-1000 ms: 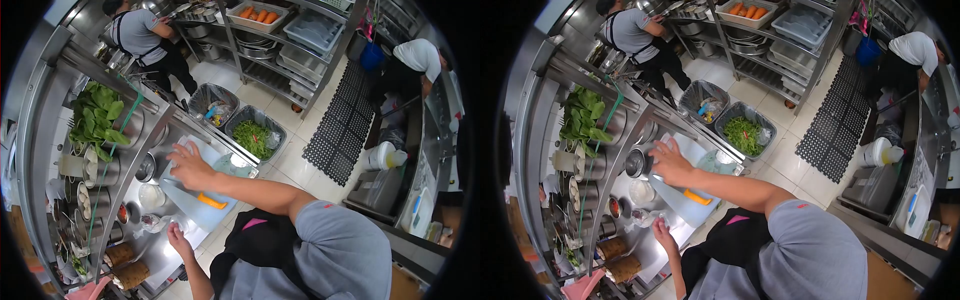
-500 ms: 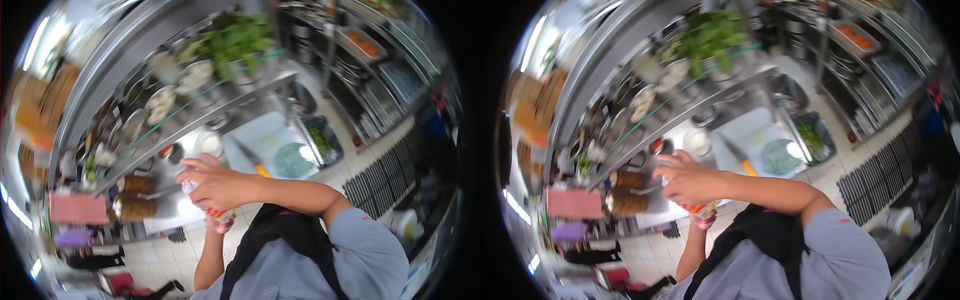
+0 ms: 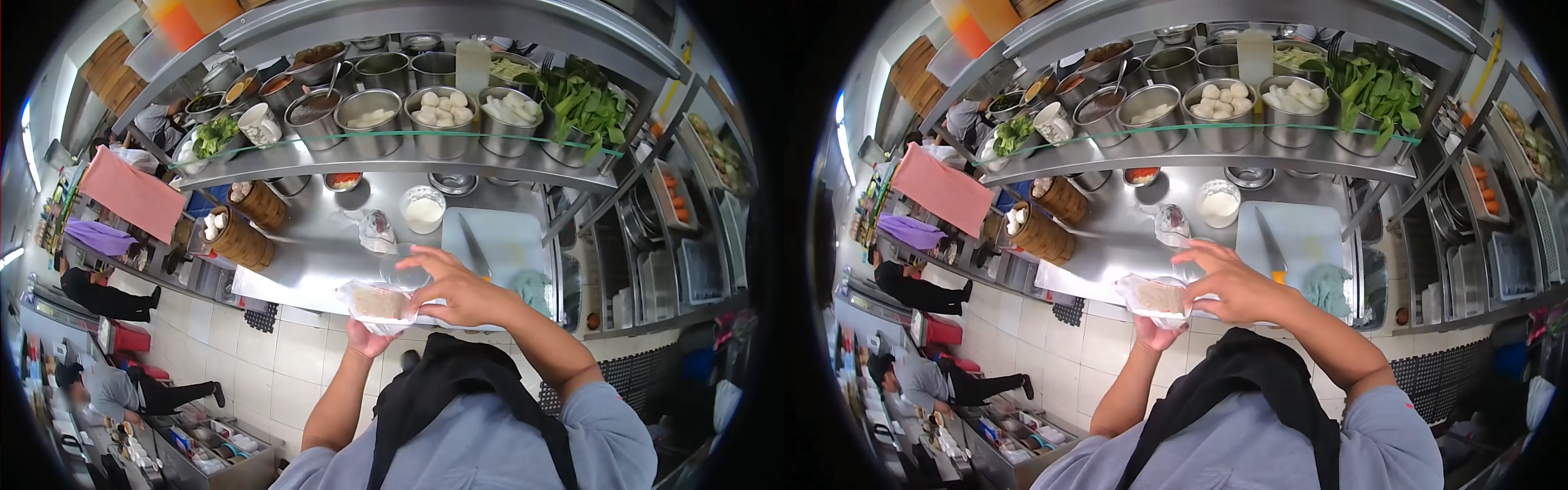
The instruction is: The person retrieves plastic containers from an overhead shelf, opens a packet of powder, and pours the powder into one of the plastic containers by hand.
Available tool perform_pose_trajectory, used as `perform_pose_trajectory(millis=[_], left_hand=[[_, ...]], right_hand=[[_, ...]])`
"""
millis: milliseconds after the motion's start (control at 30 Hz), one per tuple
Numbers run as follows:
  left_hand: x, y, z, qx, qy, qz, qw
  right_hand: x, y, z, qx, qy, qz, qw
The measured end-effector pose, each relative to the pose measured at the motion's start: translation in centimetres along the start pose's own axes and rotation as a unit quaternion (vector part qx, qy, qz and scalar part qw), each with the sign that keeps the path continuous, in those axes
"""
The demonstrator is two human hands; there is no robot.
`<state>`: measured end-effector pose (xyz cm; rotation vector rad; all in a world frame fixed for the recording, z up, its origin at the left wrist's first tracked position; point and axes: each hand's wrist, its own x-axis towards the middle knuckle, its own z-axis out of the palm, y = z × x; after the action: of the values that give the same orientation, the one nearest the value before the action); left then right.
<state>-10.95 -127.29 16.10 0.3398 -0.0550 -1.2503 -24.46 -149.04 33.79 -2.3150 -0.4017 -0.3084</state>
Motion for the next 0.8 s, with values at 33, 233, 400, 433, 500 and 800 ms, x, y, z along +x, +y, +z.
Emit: perform_pose_trajectory(millis=[33, 233, 400, 433, 500, 800], left_hand=[[0.0, 0.6, -0.8, -0.01, 0.064, 0.019, 0.998], [1.9, 5.6, -5.9, 0.047, 0.125, 0.09, 0.987], [2.9, 7.7, -7.0, 0.169, 0.171, 0.142, 0.96], [3.3, 7.9, -7.0, 0.198, 0.184, 0.15, 0.951], [4.0, 8.4, -7.4, 0.227, 0.184, 0.161, 0.943], [6.7, 9.5, -7.0, 0.338, 0.224, 0.15, 0.901]], right_hand=[[-0.2, 0.7, 0.5, -0.001, 0.017, 0.01, 1.0], [-3.9, 3.0, 1.4, 0.039, 0.097, 0.146, 0.984], [-10.1, 6.3, 2.3, 0.038, 0.112, 0.246, 0.962], [-11.3, 6.7, 2.4, 0.065, 0.116, 0.277, 0.952], [-12.4, 7.6, 3.0, 0.091, 0.125, 0.308, 0.939], [-8.2, 14.3, 9.5, 0.119, 0.142, 0.317, 0.93]])
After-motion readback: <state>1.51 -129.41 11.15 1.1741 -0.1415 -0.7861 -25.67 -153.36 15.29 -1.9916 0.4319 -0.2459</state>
